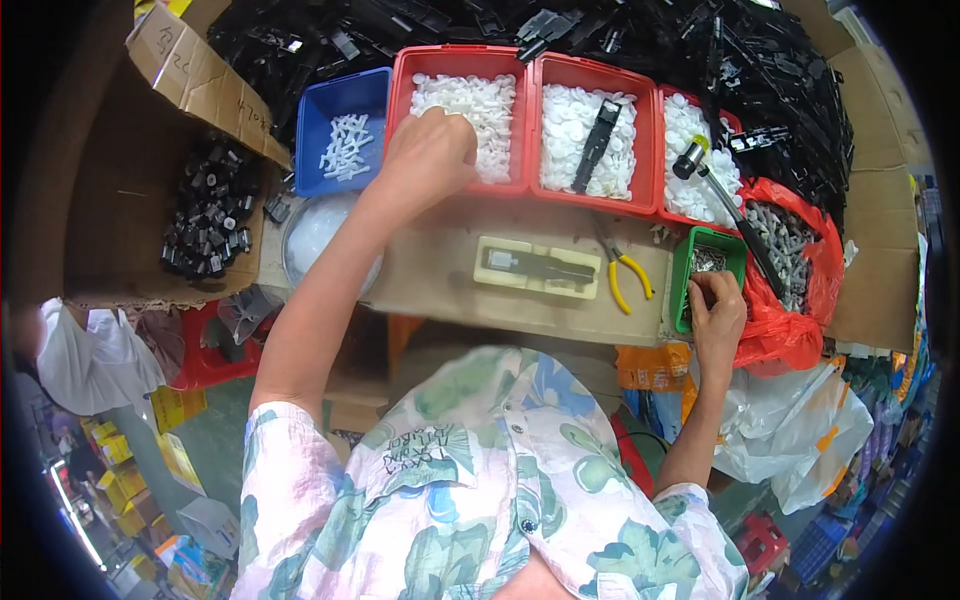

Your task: The person assembles small lock mechanisms by hand, inserting white plastic components and metal pins into a wooden jig. They use pliers to secure the pins and repeatedly dip the assembled units into a bowl of white liquid before placing them into a blue bin.

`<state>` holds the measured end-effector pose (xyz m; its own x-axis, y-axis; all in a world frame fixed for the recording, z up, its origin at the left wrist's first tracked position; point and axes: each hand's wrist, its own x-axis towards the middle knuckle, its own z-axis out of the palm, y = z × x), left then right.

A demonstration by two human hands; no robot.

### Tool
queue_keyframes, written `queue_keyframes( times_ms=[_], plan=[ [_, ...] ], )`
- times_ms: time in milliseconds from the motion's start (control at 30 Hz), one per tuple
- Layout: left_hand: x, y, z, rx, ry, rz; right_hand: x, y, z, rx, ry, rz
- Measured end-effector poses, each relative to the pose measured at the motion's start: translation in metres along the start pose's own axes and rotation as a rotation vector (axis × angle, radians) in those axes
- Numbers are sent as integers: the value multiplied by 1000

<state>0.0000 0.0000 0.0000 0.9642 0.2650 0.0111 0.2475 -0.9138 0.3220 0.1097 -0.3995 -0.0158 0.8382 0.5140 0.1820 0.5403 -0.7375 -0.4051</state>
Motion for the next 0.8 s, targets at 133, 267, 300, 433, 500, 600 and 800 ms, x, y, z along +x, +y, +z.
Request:
queue_keyframes(
  times_ms=[133, 267, 300, 433, 500, 600, 800],
  plan=[
    [-3, -1, -7, -88, 44, 25, 2, -5, 2, 70, 23, 22],
    [-16, -2, -8, -217, 188, 38, 5, 0, -1, 122, 54, 38],
    [-19, -1, -8, -245, 226, 40, 5, -1, -2, 141, 61, 56],
    [-33, 18, -11, -480, 252, -41, 4, 2, -3, 89, 81, 37],
    [-42, 36, -21, -615, 173, -184, 4, -1, -4, 98, 77, 49],
    [-54, 49, -15, -916, 157, -249, 6, -13, -10, 180, 123, 29],
    [-65, 77, 1, -1315, 60, -245, 9, -83, -9, 631, 64, -3]
  ],
)
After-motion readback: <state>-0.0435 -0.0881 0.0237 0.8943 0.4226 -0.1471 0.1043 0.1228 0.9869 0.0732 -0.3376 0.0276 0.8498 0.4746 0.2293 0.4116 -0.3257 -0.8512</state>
